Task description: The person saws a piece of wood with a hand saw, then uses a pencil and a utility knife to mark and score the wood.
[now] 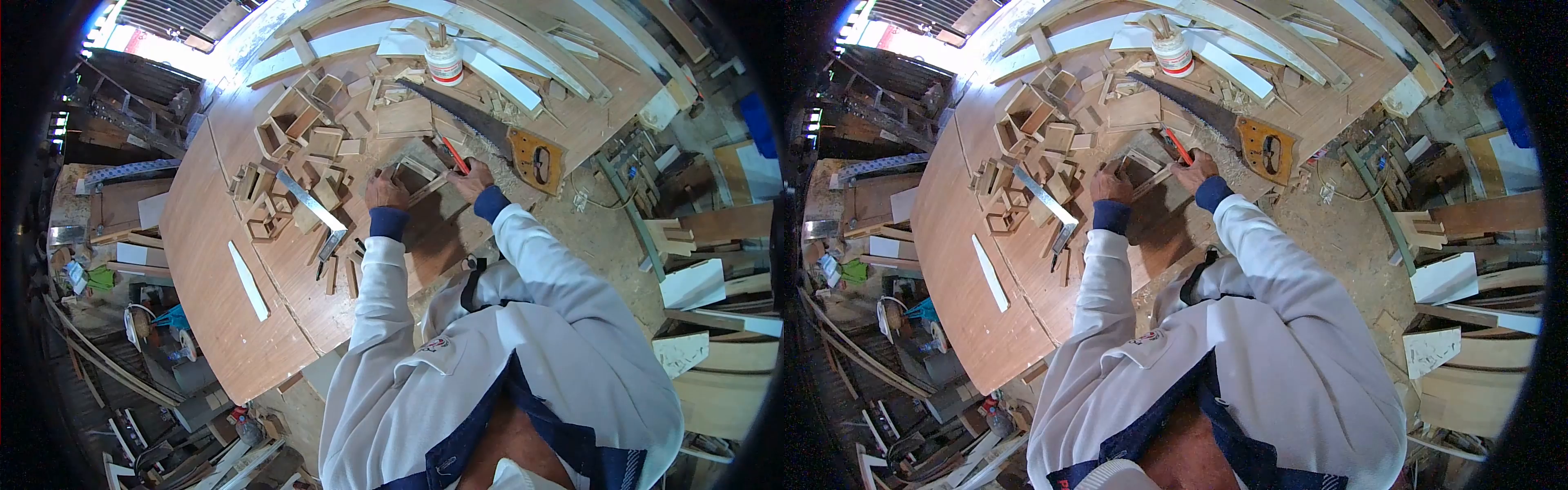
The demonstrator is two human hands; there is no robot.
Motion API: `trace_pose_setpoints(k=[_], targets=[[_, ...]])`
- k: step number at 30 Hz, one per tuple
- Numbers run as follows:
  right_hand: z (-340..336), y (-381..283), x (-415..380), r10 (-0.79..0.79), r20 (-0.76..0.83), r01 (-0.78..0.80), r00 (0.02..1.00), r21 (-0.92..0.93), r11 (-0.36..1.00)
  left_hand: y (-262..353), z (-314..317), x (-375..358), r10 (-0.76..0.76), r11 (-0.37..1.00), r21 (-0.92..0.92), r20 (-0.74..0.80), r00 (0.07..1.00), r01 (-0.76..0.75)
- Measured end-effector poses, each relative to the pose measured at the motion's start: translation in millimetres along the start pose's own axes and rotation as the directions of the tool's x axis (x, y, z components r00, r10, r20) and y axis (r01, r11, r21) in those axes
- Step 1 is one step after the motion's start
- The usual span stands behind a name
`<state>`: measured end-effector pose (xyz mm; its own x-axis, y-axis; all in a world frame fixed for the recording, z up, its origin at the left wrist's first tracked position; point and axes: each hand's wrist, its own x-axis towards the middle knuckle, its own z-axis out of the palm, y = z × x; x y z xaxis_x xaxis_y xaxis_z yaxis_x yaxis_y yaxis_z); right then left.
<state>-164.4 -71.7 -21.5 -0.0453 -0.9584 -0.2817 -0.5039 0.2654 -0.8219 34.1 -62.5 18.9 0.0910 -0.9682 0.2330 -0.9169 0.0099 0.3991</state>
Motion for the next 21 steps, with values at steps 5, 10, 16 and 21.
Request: trace_pose_setpoints(k=[5, 10, 16, 21], targets=[[6.6, 8.7, 4.8, -0.014, -0.018, 0.015, 1.000, 0.010, 1.000, -0.3, 0.5, -1.2, 0.014, 0.999, 0.042, 0.014, 1.000, -0.015], [2.4, 6.3, -0.8, -0.131, -0.104, 0.138, 0.986, 0.063, 0.988, 0.0, 4.5, -0.8, -0.006, 0.997, 0.081, -0.025, 1.000, 0.008], [-21.3, -24.4, -11.3, -0.102, -0.226, 0.104, 0.969, -0.003, 0.995, -4.4, -1.8, -0.4, -0.018, 1.000, 0.010, 0.070, 0.997, 0.018], [-22.4, -38.0, -1.7, -0.171, -0.119, 0.150, 0.978, -0.166, 0.975, -12.5, -10.9, 1.4, 0.001, 0.993, -0.120, 0.115, 0.993, 0.013]])
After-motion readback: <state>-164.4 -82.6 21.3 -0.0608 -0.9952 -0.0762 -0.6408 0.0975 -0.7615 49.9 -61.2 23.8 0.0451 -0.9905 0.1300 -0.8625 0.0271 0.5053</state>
